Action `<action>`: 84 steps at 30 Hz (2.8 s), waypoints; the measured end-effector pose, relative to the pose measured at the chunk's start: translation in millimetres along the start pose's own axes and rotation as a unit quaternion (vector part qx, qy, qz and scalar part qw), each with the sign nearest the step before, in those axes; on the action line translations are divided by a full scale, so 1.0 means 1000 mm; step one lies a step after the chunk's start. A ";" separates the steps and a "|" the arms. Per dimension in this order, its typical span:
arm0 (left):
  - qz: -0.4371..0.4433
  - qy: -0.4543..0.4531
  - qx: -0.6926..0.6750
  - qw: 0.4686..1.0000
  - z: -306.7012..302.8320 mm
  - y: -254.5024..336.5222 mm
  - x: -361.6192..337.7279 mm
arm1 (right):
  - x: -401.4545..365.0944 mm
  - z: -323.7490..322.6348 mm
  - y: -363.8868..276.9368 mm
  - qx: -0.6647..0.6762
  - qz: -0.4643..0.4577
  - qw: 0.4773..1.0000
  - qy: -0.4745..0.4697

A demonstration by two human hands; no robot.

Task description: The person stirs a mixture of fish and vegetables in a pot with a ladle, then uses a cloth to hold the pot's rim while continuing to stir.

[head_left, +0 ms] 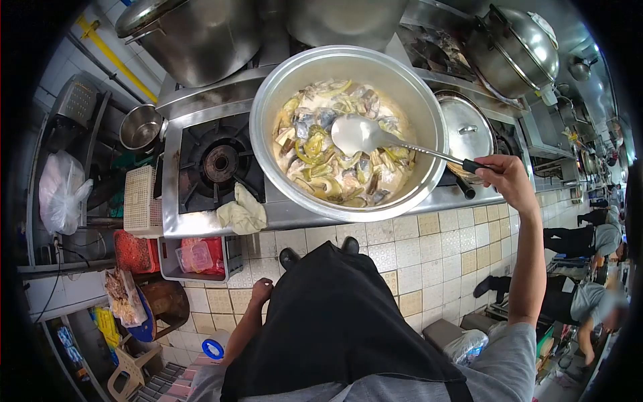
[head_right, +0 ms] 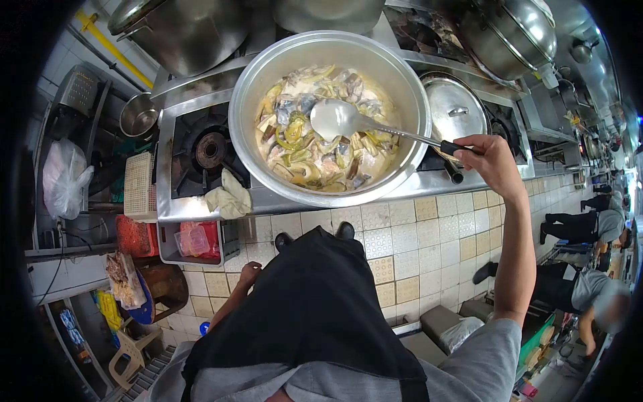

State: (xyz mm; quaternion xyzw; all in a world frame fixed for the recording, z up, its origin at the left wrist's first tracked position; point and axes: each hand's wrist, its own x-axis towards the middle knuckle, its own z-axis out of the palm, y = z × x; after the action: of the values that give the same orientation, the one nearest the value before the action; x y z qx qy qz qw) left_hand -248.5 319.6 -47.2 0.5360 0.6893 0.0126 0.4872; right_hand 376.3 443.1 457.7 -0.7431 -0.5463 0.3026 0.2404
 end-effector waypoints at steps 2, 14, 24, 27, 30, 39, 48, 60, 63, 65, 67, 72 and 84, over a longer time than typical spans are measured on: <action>0.007 -0.001 0.021 1.000 -0.003 0.008 0.002 | -0.003 0.003 -0.001 -0.003 -0.010 0.999 0.031; -0.035 -0.009 -0.016 0.999 -0.011 0.037 0.005 | 0.088 0.056 0.001 -0.051 -0.076 0.991 0.102; -0.005 0.010 0.003 1.000 0.019 -0.032 -0.022 | 0.139 0.057 -0.013 -0.106 -0.097 0.989 0.044; -0.076 -0.016 -0.014 0.997 0.026 -0.036 -0.030 | 0.141 0.051 -0.030 -0.115 -0.057 0.991 0.024; -0.124 -0.051 -0.075 0.988 0.035 -0.048 -0.019 | 0.143 0.045 -0.032 -0.059 -0.012 0.998 -0.021; -0.005 -0.005 -0.021 1.000 0.015 0.002 -0.004 | 0.099 0.000 -0.003 0.041 0.053 0.998 -0.020; -0.028 -0.013 0.004 1.000 0.014 0.004 0.008 | 0.007 -0.078 -0.020 -0.081 0.053 0.995 -0.008; 0.011 -0.015 0.046 0.999 0.007 0.030 0.020 | 0.006 -0.047 -0.025 -0.143 -0.062 0.980 0.123; 0.019 -0.017 0.036 0.999 0.006 0.029 0.022 | 0.040 -0.012 -0.026 -0.107 -0.082 0.983 0.122; 0.023 -0.009 0.032 0.999 0.006 0.030 0.019 | 0.068 0.006 -0.016 -0.103 -0.078 0.985 0.115; -0.021 0.000 -0.014 1.000 0.005 0.030 0.012 | 0.084 0.024 -0.029 -0.115 -0.072 0.985 0.105; -0.043 0.005 -0.009 0.999 0.009 0.008 -0.005 | 0.121 0.040 -0.038 -0.121 -0.093 0.986 0.066; -0.098 -0.022 -0.069 0.993 0.029 -0.026 -0.030 | 0.169 0.030 -0.032 -0.079 -0.067 0.994 -0.039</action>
State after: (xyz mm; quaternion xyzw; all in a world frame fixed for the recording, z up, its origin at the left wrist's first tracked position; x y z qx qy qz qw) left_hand -248.6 271.6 -56.7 0.4313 0.7250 0.0003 0.5371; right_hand 371.0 614.6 427.1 -0.7095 -0.6256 0.2702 0.1793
